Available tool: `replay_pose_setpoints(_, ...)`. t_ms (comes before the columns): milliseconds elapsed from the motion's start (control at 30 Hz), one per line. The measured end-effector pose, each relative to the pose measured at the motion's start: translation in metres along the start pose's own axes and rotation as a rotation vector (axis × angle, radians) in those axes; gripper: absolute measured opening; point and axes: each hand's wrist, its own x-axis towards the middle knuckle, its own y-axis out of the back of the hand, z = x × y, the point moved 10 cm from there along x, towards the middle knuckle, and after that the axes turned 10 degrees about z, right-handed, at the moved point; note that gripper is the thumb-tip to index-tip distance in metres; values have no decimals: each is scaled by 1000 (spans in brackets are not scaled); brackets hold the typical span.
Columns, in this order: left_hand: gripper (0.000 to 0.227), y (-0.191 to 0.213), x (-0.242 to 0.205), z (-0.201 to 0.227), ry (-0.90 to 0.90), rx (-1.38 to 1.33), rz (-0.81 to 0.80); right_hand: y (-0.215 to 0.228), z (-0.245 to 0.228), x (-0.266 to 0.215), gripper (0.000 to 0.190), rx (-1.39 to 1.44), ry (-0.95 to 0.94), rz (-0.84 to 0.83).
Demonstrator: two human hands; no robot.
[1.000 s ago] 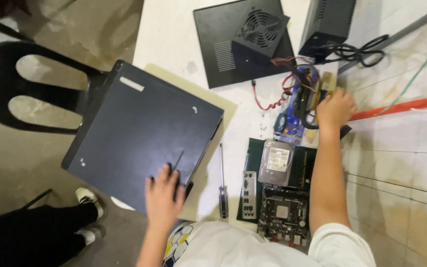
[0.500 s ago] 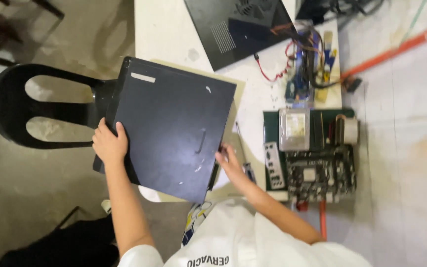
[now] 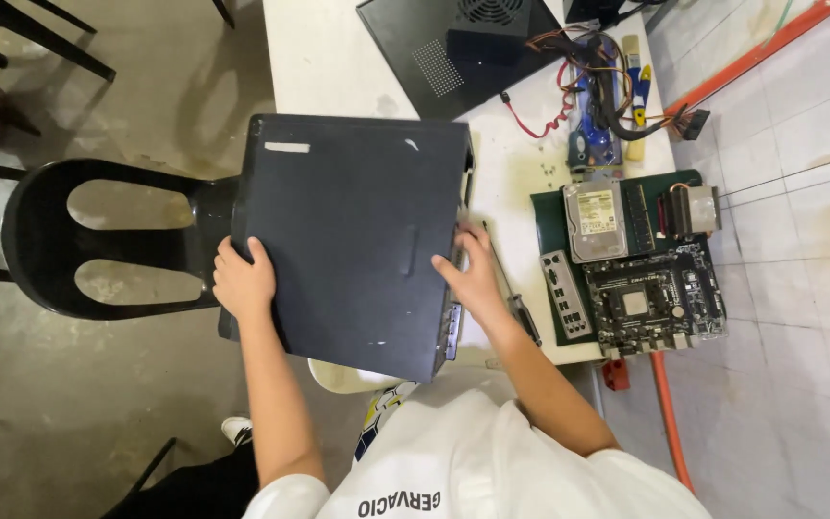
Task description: The person cleans the exterior of a black computer case side panel with a brush, then places it on a table. They use a screwdriver to remove screws from the panel and set it aside. Finally, they pick up the main computer case and clean the interior with the brush.
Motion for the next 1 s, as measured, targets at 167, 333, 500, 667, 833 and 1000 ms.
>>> replay_pose_setpoints(167,61,-42,7,-44,120,-194,-184,-14,-134,-17,27,-128,382,-130)
replay_pose_setpoints(333,63,-102,-32,-32,131,-547,-379,-28,-217,-26,32,-199,625,-158)
replay_pose_setpoints(500,66,-122,-82,2,189,-738,-498,-49,-246,-34,42,-380,814,-130)
replay_pose_setpoints(667,68,-149,-87,-7,265,-743,-584,-61,-252,-32,38,-520,819,-146)
replay_pose_setpoints(833,60,-1,-90,70,-69,-885,-526,-86,-265,-53,40,-572,925,-178)
replay_pose_setpoints(1000,63,136,-110,124,-329,-1182,-505,-110,-265,-68,41,-623,1026,-184)
